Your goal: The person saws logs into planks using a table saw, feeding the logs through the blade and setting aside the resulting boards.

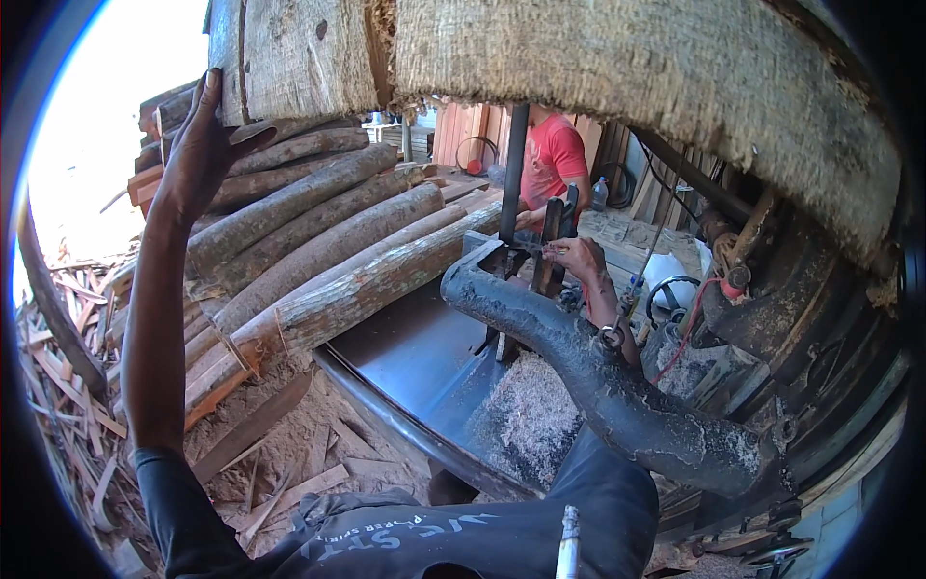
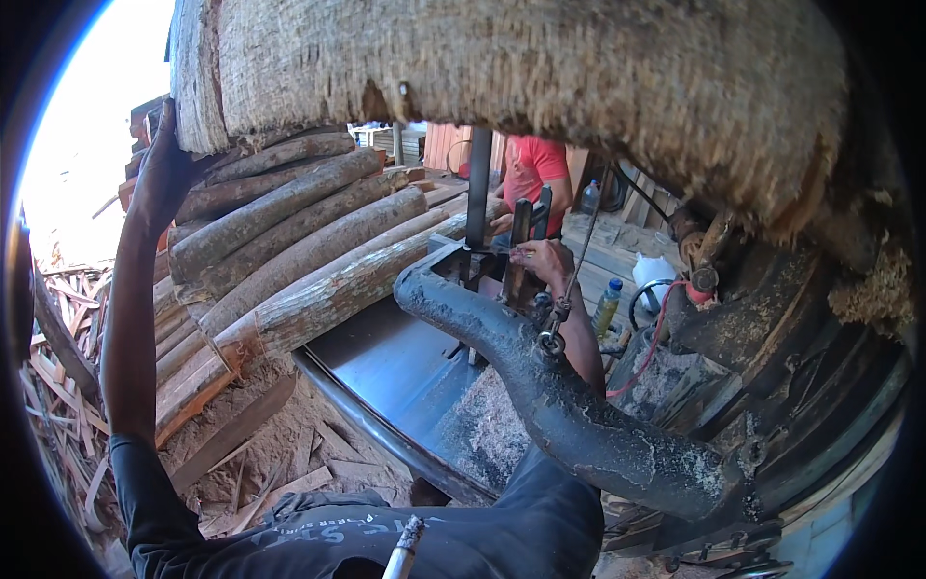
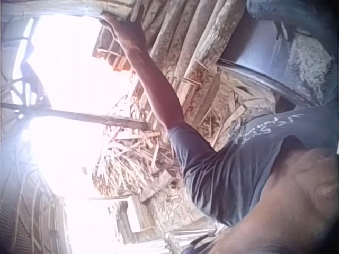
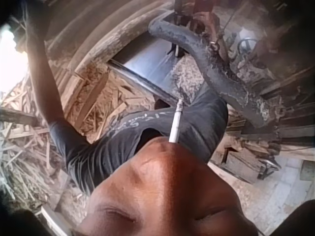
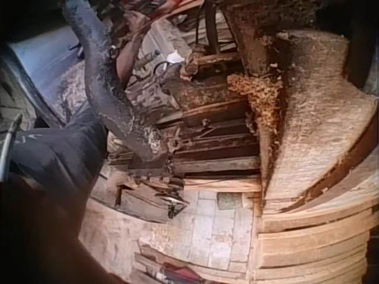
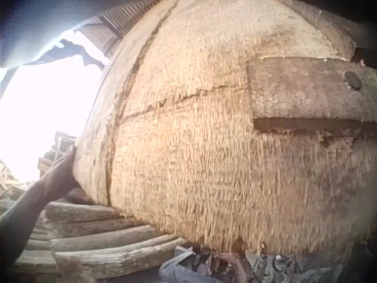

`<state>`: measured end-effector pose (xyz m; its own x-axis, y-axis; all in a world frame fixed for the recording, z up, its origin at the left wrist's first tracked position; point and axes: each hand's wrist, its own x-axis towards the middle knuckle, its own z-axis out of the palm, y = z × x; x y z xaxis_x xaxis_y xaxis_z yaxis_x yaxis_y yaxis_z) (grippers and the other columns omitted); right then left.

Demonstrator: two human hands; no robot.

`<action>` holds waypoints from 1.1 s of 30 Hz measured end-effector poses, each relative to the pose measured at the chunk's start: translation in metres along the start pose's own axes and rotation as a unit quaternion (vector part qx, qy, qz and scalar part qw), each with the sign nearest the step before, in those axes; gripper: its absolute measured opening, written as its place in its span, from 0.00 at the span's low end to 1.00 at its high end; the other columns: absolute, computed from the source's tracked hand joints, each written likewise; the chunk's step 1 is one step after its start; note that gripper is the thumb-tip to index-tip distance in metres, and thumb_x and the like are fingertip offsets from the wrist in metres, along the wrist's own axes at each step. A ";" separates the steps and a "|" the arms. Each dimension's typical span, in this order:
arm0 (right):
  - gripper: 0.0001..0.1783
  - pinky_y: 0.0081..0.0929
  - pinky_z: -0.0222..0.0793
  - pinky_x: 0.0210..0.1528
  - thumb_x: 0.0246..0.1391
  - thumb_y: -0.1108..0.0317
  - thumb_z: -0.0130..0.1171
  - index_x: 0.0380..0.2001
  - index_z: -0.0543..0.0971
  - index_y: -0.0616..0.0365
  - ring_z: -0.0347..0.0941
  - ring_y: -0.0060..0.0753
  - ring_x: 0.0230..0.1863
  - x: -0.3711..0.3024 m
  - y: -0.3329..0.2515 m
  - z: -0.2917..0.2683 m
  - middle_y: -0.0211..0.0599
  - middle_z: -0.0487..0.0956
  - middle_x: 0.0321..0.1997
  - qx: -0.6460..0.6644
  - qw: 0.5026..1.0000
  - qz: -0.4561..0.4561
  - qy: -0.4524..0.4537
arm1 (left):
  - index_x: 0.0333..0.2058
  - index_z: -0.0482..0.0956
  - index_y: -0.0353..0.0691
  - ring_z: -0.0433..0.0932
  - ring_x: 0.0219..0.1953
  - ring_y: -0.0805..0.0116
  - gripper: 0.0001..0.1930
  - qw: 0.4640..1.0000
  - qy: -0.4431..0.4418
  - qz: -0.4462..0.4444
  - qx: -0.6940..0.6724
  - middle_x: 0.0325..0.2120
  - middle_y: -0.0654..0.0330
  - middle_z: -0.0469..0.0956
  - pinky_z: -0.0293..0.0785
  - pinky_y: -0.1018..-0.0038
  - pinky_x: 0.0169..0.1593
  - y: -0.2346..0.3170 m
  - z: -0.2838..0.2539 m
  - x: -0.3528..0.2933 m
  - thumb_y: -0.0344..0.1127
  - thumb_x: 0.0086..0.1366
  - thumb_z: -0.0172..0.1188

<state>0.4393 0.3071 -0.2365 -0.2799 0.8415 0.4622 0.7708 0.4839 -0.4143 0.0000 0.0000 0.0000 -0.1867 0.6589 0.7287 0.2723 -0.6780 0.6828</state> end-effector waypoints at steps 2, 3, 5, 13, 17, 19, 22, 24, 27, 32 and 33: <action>0.19 0.31 0.71 0.40 0.42 0.46 0.65 0.35 0.84 0.44 0.79 0.37 0.36 0.002 0.003 -0.005 0.35 0.82 0.34 -0.029 1.000 0.001 0.006 | 0.65 0.36 0.40 0.62 0.59 0.67 0.47 1.000 0.005 0.008 0.007 0.61 0.54 0.57 0.62 0.70 0.63 0.003 -0.002 -0.004 0.20 0.55 0.60; 0.19 0.31 0.71 0.40 0.42 0.46 0.65 0.35 0.84 0.42 0.79 0.37 0.36 0.003 0.002 -0.002 0.35 0.82 0.33 -0.025 1.000 -0.003 0.011 | 0.65 0.36 0.40 0.62 0.59 0.67 0.47 1.000 0.008 0.006 0.008 0.61 0.54 0.57 0.62 0.70 0.63 0.003 -0.001 -0.004 0.21 0.55 0.61; 0.18 0.31 0.71 0.40 0.41 0.47 0.66 0.35 0.84 0.40 0.79 0.36 0.36 0.001 0.001 0.002 0.34 0.82 0.33 -0.018 1.000 -0.009 0.022 | 0.65 0.37 0.39 0.62 0.59 0.68 0.48 1.000 0.014 0.004 0.008 0.61 0.54 0.57 0.62 0.70 0.63 0.003 0.000 -0.004 0.21 0.55 0.61; 0.17 0.31 0.72 0.38 0.41 0.47 0.66 0.34 0.84 0.39 0.79 0.36 0.35 0.006 -0.004 0.003 0.33 0.82 0.31 -0.016 1.000 -0.005 0.012 | 0.65 0.40 0.39 0.61 0.60 0.60 0.41 0.998 -0.015 0.056 0.026 0.61 0.51 0.55 0.63 0.60 0.61 -0.011 -0.011 0.002 0.47 0.61 0.50; 0.17 0.29 0.71 0.39 0.40 0.48 0.66 0.35 0.84 0.39 0.79 0.34 0.34 0.006 0.001 0.000 0.33 0.82 0.31 -0.023 1.000 -0.008 0.016 | 0.65 0.37 0.40 0.64 0.57 0.67 0.48 1.000 -0.004 0.020 0.011 0.59 0.54 0.60 0.66 0.70 0.61 -0.004 -0.003 0.000 0.21 0.54 0.62; 0.17 0.28 0.71 0.39 0.40 0.48 0.66 0.35 0.84 0.39 0.79 0.34 0.34 0.003 -0.004 0.001 0.34 0.82 0.31 -0.035 0.999 -0.014 0.025 | 0.65 0.40 0.40 0.63 0.58 0.64 0.42 0.999 -0.016 0.032 0.018 0.60 0.53 0.59 0.66 0.65 0.60 -0.007 -0.008 0.002 0.34 0.57 0.57; 0.18 0.28 0.71 0.38 0.40 0.47 0.66 0.35 0.84 0.40 0.79 0.34 0.34 -0.006 -0.020 -0.002 0.34 0.82 0.31 -0.024 0.999 -0.012 0.022 | 0.65 0.44 0.42 0.61 0.61 0.59 0.40 0.997 -0.028 0.063 0.025 0.61 0.54 0.55 0.65 0.56 0.59 -0.015 -0.016 0.004 0.59 0.64 0.47; 0.19 0.29 0.71 0.38 0.40 0.47 0.66 0.36 0.84 0.40 0.79 0.34 0.34 -0.009 -0.023 -0.003 0.35 0.82 0.31 -0.014 1.000 -0.014 0.014 | 0.65 0.44 0.42 0.60 0.61 0.59 0.40 0.998 -0.027 0.054 0.008 0.61 0.54 0.54 0.65 0.55 0.59 -0.017 -0.016 0.006 0.59 0.64 0.47; 0.20 0.29 0.72 0.38 0.41 0.47 0.65 0.37 0.83 0.40 0.79 0.34 0.34 -0.012 -0.027 -0.003 0.35 0.82 0.31 -0.026 0.999 -0.020 0.001 | 0.65 0.44 0.42 0.60 0.61 0.59 0.40 0.994 -0.017 -0.017 -0.109 0.61 0.54 0.54 0.65 0.55 0.59 -0.019 -0.016 0.011 0.60 0.64 0.48; 0.20 0.28 0.71 0.38 0.41 0.47 0.65 0.38 0.83 0.40 0.79 0.33 0.33 -0.023 -0.049 -0.009 0.34 0.82 0.32 -0.049 0.998 -0.009 -0.024 | 0.65 0.43 0.41 0.61 0.60 0.57 0.40 0.995 -0.029 -0.014 -0.094 0.61 0.51 0.55 0.65 0.56 0.59 -0.020 -0.022 0.011 0.59 0.64 0.46; 0.20 0.28 0.71 0.38 0.40 0.47 0.65 0.38 0.83 0.40 0.79 0.33 0.33 -0.021 -0.042 -0.013 0.34 0.82 0.31 -0.044 0.999 -0.018 -0.019 | 0.65 0.43 0.41 0.61 0.60 0.57 0.40 0.995 -0.037 -0.010 -0.091 0.61 0.50 0.55 0.65 0.56 0.60 -0.019 -0.022 0.012 0.59 0.65 0.46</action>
<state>0.4201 0.2660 -0.2190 -0.3290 0.8329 0.4451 0.8065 0.4930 -0.3265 -0.0282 0.0136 -0.0036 -0.1177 0.6909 0.7133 0.0931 -0.7075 0.7006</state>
